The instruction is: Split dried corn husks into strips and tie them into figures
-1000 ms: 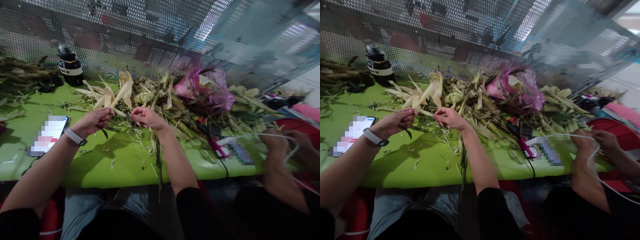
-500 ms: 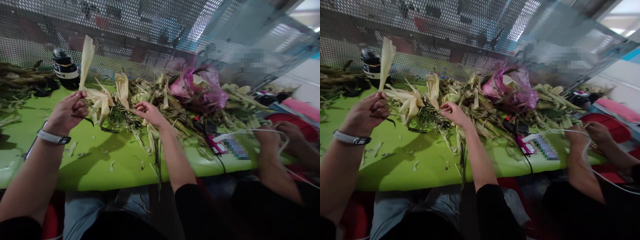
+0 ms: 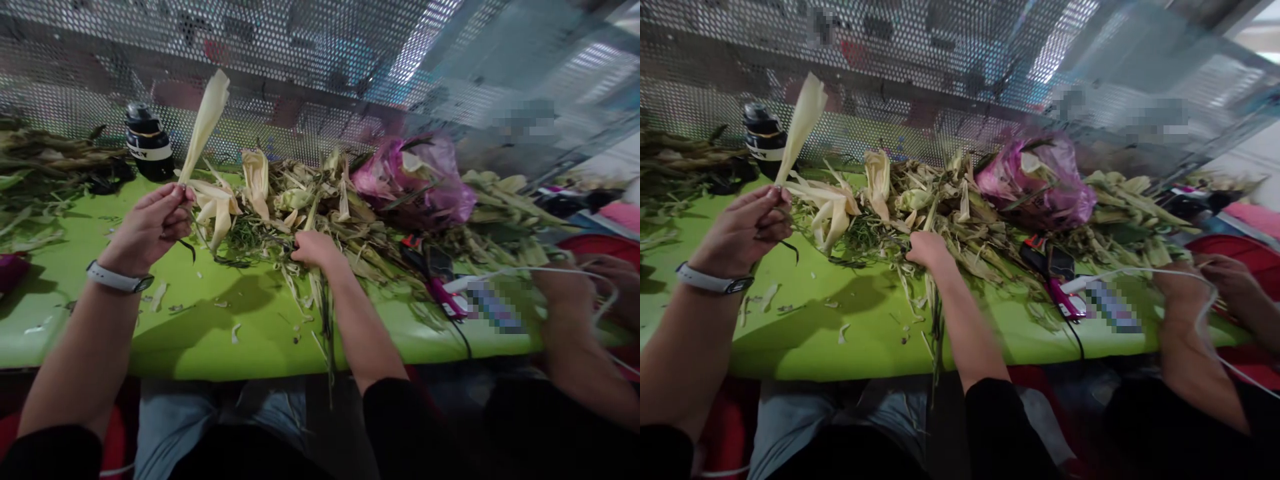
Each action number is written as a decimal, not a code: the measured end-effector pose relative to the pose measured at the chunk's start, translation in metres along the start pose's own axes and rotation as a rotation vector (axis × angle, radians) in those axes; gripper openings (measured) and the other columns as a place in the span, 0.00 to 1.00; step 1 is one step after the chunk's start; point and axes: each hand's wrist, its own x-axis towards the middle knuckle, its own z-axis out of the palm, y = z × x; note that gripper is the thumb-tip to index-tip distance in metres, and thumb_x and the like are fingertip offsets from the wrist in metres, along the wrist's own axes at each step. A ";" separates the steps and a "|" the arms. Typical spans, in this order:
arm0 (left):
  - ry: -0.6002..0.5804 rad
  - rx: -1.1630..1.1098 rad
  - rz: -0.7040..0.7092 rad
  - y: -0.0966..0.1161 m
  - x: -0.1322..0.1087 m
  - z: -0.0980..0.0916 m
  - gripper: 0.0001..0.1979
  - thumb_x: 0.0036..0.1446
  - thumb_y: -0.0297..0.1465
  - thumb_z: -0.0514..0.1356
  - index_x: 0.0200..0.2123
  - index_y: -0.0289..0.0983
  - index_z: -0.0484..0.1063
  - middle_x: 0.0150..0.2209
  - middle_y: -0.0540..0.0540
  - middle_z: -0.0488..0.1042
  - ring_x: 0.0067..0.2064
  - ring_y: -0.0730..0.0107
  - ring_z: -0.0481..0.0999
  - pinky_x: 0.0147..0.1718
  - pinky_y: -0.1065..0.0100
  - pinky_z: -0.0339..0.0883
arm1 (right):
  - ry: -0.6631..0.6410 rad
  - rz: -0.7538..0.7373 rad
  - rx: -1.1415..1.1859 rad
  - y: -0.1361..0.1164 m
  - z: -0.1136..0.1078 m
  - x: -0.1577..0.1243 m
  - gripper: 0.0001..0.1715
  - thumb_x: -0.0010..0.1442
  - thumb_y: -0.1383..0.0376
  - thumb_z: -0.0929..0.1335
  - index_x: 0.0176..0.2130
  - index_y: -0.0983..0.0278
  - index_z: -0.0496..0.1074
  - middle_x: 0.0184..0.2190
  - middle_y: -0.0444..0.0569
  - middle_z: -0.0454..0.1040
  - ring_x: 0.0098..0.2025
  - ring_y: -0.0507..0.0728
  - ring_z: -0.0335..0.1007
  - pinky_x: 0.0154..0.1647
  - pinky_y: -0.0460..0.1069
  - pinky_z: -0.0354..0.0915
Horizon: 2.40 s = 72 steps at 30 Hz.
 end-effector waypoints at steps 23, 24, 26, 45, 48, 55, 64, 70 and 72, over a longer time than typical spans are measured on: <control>-0.017 0.061 0.023 -0.006 0.000 0.002 0.11 0.65 0.25 0.51 0.32 0.31 0.71 0.23 0.54 0.53 0.20 0.83 0.45 0.15 0.81 0.44 | 0.363 -0.501 0.176 -0.038 -0.013 -0.041 0.26 0.52 0.51 0.71 0.45 0.66 0.74 0.42 0.54 0.76 0.48 0.64 0.66 0.51 0.58 0.55; -0.019 0.058 0.020 -0.005 -0.001 0.002 0.12 0.65 0.25 0.51 0.31 0.31 0.71 0.24 0.54 0.54 0.20 0.83 0.45 0.15 0.81 0.44 | 0.384 -0.496 0.152 -0.042 -0.010 -0.040 0.26 0.53 0.51 0.71 0.45 0.66 0.74 0.42 0.54 0.76 0.48 0.64 0.66 0.51 0.58 0.54; -0.024 0.052 0.010 -0.005 -0.002 0.004 0.12 0.65 0.25 0.51 0.31 0.31 0.71 0.23 0.54 0.53 0.20 0.83 0.45 0.15 0.81 0.45 | 0.396 -0.493 0.130 -0.045 -0.007 -0.039 0.27 0.54 0.51 0.70 0.46 0.67 0.73 0.42 0.55 0.76 0.47 0.64 0.66 0.50 0.57 0.53; -0.050 0.065 -0.039 -0.010 -0.001 0.006 0.12 0.66 0.26 0.52 0.32 0.31 0.72 0.25 0.53 0.54 0.21 0.85 0.49 0.16 0.82 0.47 | 0.388 -0.546 0.048 -0.052 -0.011 -0.046 0.13 0.59 0.57 0.69 0.36 0.65 0.73 0.35 0.50 0.77 0.40 0.59 0.65 0.46 0.54 0.48; -0.054 0.057 -0.037 -0.011 -0.001 0.005 0.12 0.66 0.26 0.52 0.32 0.31 0.72 0.25 0.53 0.54 0.20 0.85 0.49 0.16 0.82 0.47 | 0.272 -0.521 0.054 -0.048 -0.010 -0.043 0.11 0.59 0.58 0.70 0.35 0.65 0.73 0.34 0.49 0.77 0.40 0.59 0.67 0.46 0.54 0.49; -0.096 0.058 -0.114 -0.020 0.001 0.009 0.10 0.64 0.29 0.55 0.32 0.31 0.72 0.24 0.54 0.54 0.20 0.85 0.49 0.15 0.83 0.46 | 0.026 -0.448 0.163 -0.047 -0.004 -0.035 0.26 0.52 0.57 0.75 0.47 0.65 0.71 0.49 0.57 0.72 0.44 0.61 0.70 0.40 0.52 0.61; -0.215 0.070 -0.252 -0.044 -0.001 0.022 0.10 0.60 0.35 0.60 0.32 0.33 0.71 0.20 0.55 0.55 0.18 0.83 0.51 0.15 0.80 0.46 | -0.299 -0.671 1.355 -0.066 0.000 -0.039 0.35 0.54 0.62 0.72 0.59 0.63 0.61 0.47 0.52 0.73 0.37 0.52 0.71 0.36 0.49 0.71; -0.230 0.125 -0.252 -0.047 0.003 0.017 0.10 0.61 0.35 0.59 0.34 0.33 0.72 0.18 0.56 0.54 0.17 0.83 0.51 0.15 0.80 0.47 | -0.280 -0.621 1.340 -0.045 -0.001 -0.030 0.21 0.54 0.56 0.73 0.44 0.66 0.73 0.31 0.45 0.73 0.28 0.48 0.67 0.30 0.46 0.67; -0.230 0.164 -0.265 -0.047 0.004 0.015 0.10 0.61 0.35 0.59 0.35 0.33 0.73 0.18 0.55 0.55 0.17 0.82 0.52 0.15 0.79 0.48 | -0.155 -0.591 1.302 -0.036 -0.005 -0.028 0.18 0.56 0.54 0.72 0.39 0.66 0.75 0.26 0.42 0.70 0.25 0.47 0.62 0.26 0.44 0.62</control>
